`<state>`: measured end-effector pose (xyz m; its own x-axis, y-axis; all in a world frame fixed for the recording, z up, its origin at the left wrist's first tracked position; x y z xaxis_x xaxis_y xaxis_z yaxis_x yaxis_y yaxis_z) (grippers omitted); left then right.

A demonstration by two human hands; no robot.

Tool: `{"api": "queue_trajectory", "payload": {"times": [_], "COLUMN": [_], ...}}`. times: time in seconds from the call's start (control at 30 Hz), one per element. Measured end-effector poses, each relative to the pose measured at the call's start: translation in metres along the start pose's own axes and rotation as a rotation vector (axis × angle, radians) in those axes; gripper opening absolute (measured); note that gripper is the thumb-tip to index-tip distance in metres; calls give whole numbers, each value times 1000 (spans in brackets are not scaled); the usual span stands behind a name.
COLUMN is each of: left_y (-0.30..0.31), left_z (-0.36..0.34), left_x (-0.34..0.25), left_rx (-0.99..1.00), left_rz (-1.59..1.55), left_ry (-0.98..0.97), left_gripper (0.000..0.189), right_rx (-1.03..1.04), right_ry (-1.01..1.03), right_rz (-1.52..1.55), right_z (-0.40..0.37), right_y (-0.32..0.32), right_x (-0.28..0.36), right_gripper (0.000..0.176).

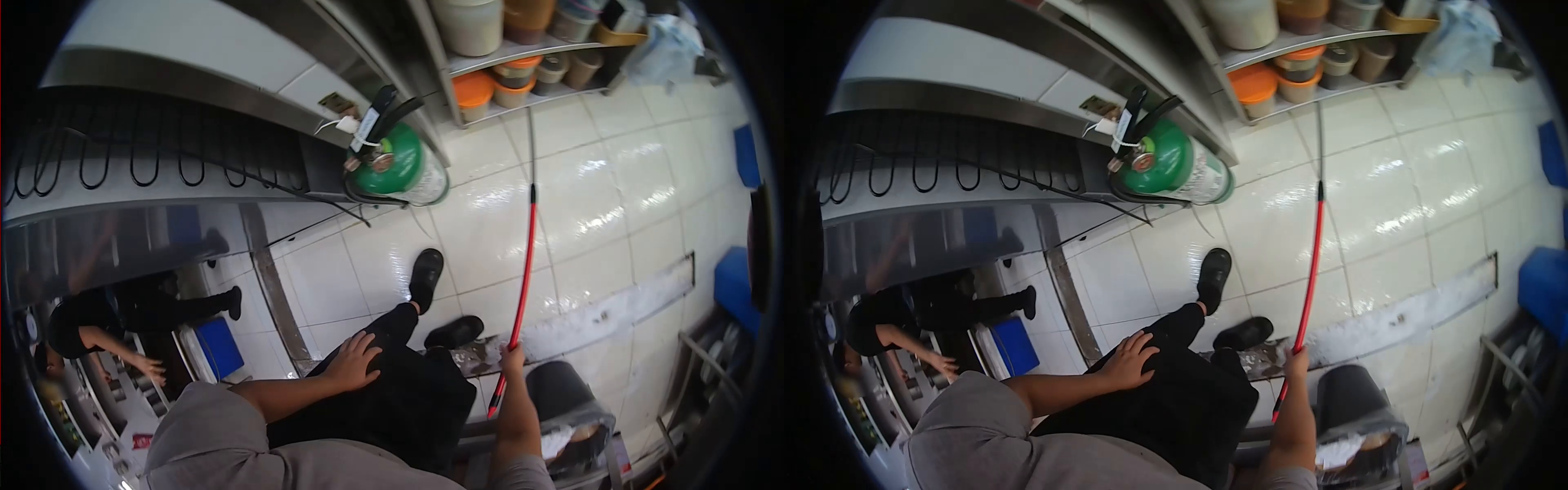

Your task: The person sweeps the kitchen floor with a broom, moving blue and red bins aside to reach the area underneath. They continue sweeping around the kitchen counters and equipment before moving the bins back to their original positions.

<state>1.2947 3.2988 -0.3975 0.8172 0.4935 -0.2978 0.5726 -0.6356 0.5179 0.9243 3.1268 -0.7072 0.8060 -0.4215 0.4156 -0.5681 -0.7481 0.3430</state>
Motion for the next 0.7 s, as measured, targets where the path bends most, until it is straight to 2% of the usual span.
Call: {"api": "queue_trajectory", "payload": {"times": [0.03,0.07,0.1,0.13,0.27,0.33,0.4,0.47,0.53,0.7], "left_y": [2,1,-1,-4,-7,-8,-15,-17,-14,-7], "left_z": [-1,-3,-3,-5,-8,-9,-11,-13,-11,-1], "left_x": [9,21,37,50,87,97,104,106,103,82], "left_rx": [-15,-24,-39,-36,-91,-94,-93,-88,-95,-36], "left_rz": [-27,-51,-79,-77,-155,-208,-215,-224,-230,-179], "left_ry": [24,48,72,101,162,198,206,208,192,127], "left_gripper": [50,50,49,49,49,49,49,48,48,47], "right_rx": [33,-12,120,161,235,337,360,373,330,387], "right_ry": [15,134,69,27,98,101,157,237,246,153], "right_rz": [-29,-90,129,200,111,182,113,-5,-151,-349], "right_z": [33,81,93,114,192,206,201,199,184,139], "right_y": [-6,-21,-27,-34,-64,-96,-114,-113,-87,-11], "right_x": [24,32,80,112,228,250,251,221,192,131], "right_gripper": [27,23,21,22,39,42,48,51,52,57]}}
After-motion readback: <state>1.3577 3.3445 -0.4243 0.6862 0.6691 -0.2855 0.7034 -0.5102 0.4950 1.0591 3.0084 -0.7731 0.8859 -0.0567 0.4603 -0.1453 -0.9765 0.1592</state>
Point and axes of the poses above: each hand's wrist, its own z-axis towards the middle knuckle, its own y-axis out of the back of the hand, x = y × z, the point moved 8 cm from there along z, towards the middle knuckle, and after that the axes turned 9 degrees about x, right-handed, at the moved point
